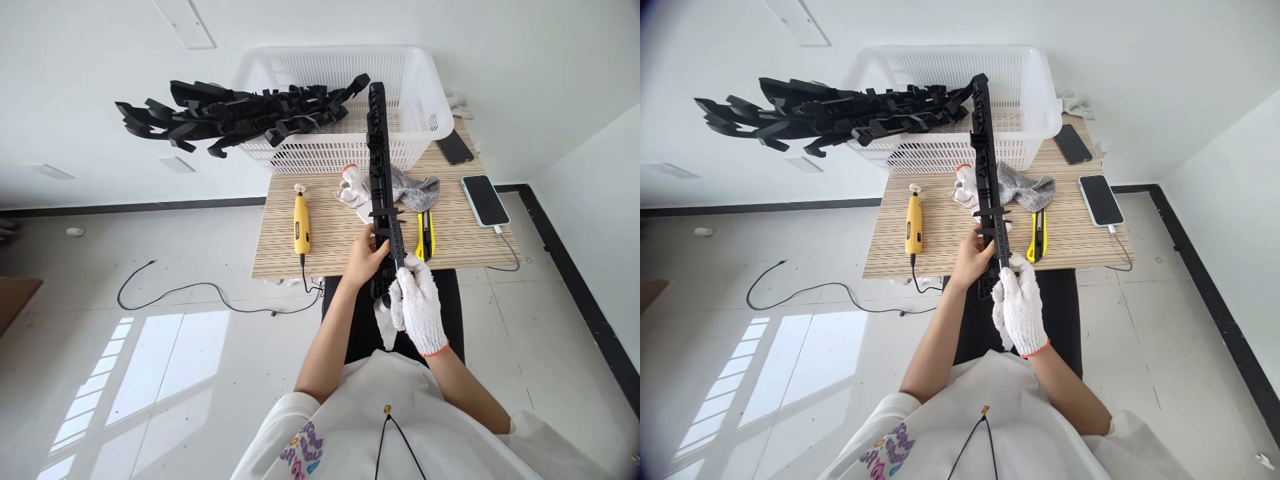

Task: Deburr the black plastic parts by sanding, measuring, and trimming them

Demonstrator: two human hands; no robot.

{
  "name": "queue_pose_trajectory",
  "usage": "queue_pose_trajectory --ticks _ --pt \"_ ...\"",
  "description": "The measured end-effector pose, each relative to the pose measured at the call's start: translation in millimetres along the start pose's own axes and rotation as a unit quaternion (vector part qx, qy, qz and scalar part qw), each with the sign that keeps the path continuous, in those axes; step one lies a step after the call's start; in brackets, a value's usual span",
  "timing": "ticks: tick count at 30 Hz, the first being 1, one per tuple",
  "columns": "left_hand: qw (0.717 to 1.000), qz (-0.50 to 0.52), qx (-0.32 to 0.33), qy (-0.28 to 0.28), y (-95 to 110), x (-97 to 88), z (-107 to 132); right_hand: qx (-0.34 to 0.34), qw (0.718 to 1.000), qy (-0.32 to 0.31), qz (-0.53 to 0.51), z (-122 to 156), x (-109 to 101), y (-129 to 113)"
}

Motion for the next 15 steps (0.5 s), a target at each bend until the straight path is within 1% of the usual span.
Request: queue_pose_trajectory --ticks 4,9,13,15 --pt "1.0 0.008 0.006 -0.001 2.8 0.4 0.1 -0.018 0.999 0.005 0.04 3.8 0.2 -5.1" --pt "1.0 0.015 0.004 -0.002 3.1 1.2 -0.2 0.005 0.999 0.004 0.042 6.7 0.2 0.1" --pt "1.0 0.015 0.006 -0.006 1.0 1.2 -0.5 -0.003 0.999 0.011 0.04 5.6 -0.1 0.4" --pt "1.0 0.019 -0.008 -0.007 -0.6 1.8 -0.4 -0.009 0.999 0.007 0.045 4.0 1.3 1.5"
Point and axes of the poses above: each hand's wrist, its own z-axis away from the middle knuckle, its own x-axis out of the palm, y = z × x, the point moved 10 cm from there along -z, towards the middle knuckle, and after that the axes turned 1 degree about y, right-handed, at the moved point
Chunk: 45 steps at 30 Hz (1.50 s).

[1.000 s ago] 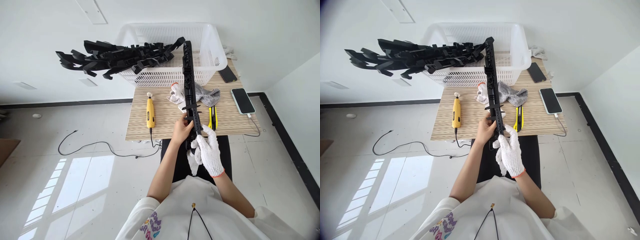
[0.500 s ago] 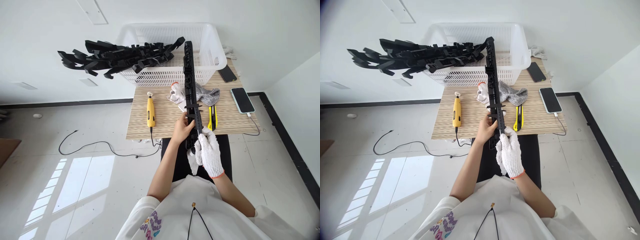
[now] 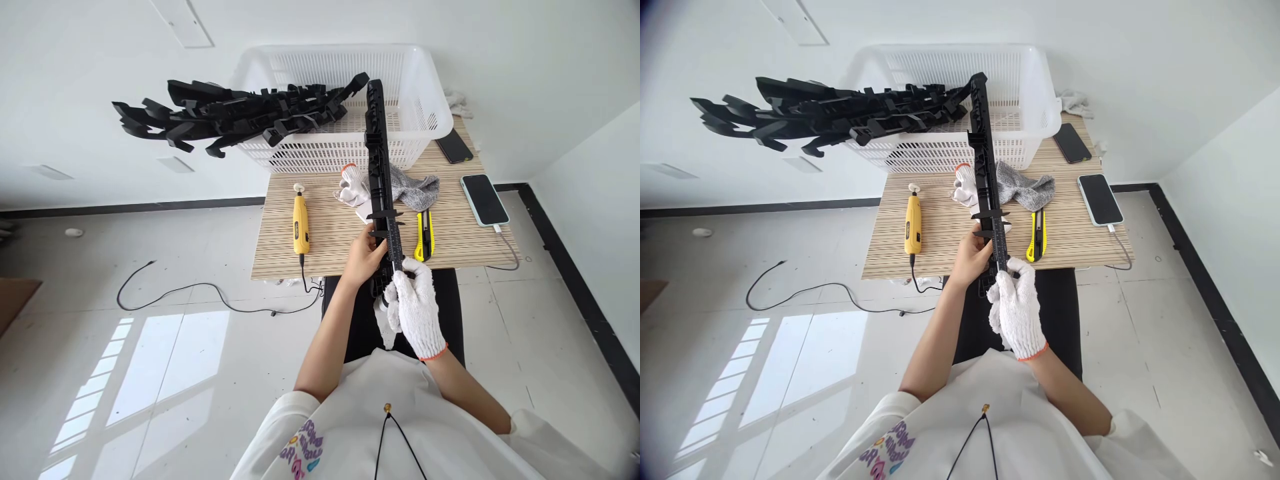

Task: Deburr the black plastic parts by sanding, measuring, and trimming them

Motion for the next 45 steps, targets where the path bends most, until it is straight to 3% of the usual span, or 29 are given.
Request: queue_pose_trajectory --ticks 5,10,13,18,24,32,38,45 --pt "0.998 0.032 -0.05 -0.032 -0.3 8.2 1.3 -0.017 0.999 -0.009 0.032 -3.3 0.9 3.0" --pt "0.993 0.066 0.002 -0.102 14.8 15.0 2.3 -0.033 0.999 -0.009 0.04 -3.6 -3.6 -1.5" --pt "0.99 0.071 0.028 -0.116 19.9 11.2 3.3 -0.044 0.998 -0.012 0.045 -2.5 -5.0 -7.6" --pt "0.988 0.086 0.005 -0.125 19.7 8.2 6.1 -0.038 0.998 -0.015 0.045 -1.7 -4.2 -10.0" --pt "0.977 0.192 -0.053 -0.077 4.9 2.2 6.1 -0.035 0.999 0.007 0.011 -0.7 -8.3 -5.5" --pt "0.984 0.14 -0.038 -0.104 6.7 15.1 4.4 -0.035 0.999 0.023 -0.004 -1.0 -11.5 -7.0" --pt "0.987 0.123 -0.062 -0.085 0.9 18.4 7.3 -0.012 1.0 0.026 -0.01 -6.0 -13.8 -2.6" --pt "0.991 0.1 -0.062 -0.06 0.8 13.8 7.2 -0.047 0.998 0.031 -0.001 -4.2 -13.8 -5.1"
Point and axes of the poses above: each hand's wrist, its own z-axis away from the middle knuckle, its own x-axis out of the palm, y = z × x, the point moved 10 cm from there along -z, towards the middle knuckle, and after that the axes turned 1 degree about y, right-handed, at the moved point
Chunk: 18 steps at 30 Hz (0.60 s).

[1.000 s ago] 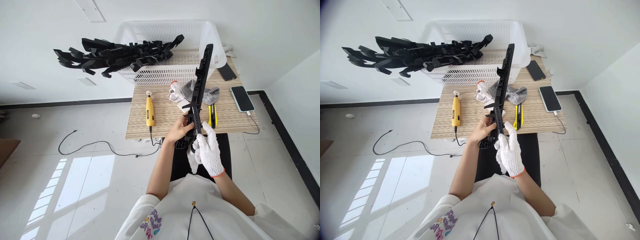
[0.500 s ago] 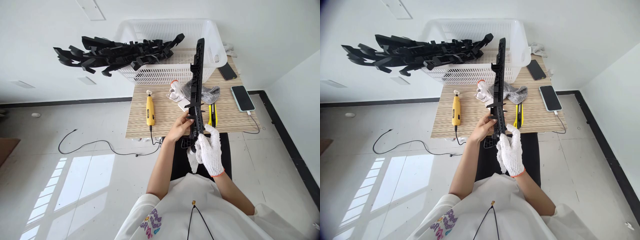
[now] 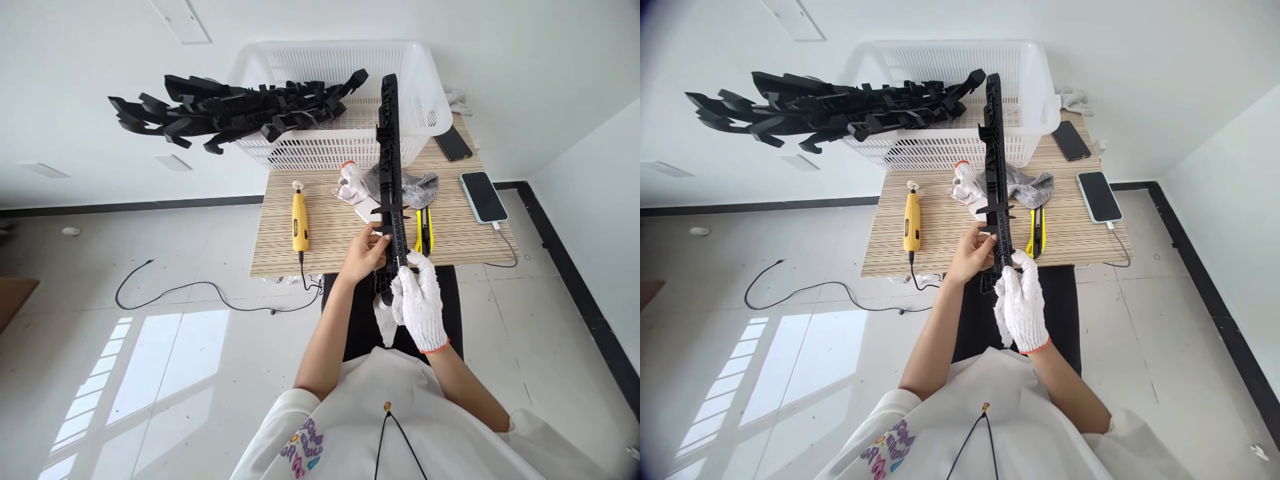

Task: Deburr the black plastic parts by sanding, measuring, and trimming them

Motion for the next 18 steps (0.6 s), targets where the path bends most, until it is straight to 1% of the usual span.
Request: queue_pose_trajectory --ticks 3,9,12,13,15,16,18 --pt "1.0 0.0 0.003 0.005 0.5 -1.0 0.1 -0.008 1.0 0.0 0.017 0.6 -0.5 -2.3" --pt "0.999 -0.039 0.018 0.027 3.1 -4.8 1.0 -0.023 0.999 0.002 0.028 0.1 -2.0 -0.8" --pt "0.999 -0.017 0.02 0.027 3.9 -3.7 1.4 -0.069 0.997 0.016 0.015 4.6 -7.0 -8.0" --pt "0.999 -0.008 0.02 0.026 4.1 -3.1 1.6 -0.094 0.995 0.032 0.003 5.5 -12.8 -13.9" --pt "1.0 0.002 0.016 0.023 3.9 -2.0 1.8 -0.141 0.987 0.079 -0.018 2.6 -32.5 -29.0" --pt "1.0 0.005 0.015 0.02 4.0 -1.3 1.9 -0.159 0.981 0.107 -0.019 -2.3 -45.4 -36.8" --pt "1.0 0.008 0.018 0.011 4.8 0.4 1.9 -0.166 0.975 0.147 0.018 -21.3 -69.9 -48.9"
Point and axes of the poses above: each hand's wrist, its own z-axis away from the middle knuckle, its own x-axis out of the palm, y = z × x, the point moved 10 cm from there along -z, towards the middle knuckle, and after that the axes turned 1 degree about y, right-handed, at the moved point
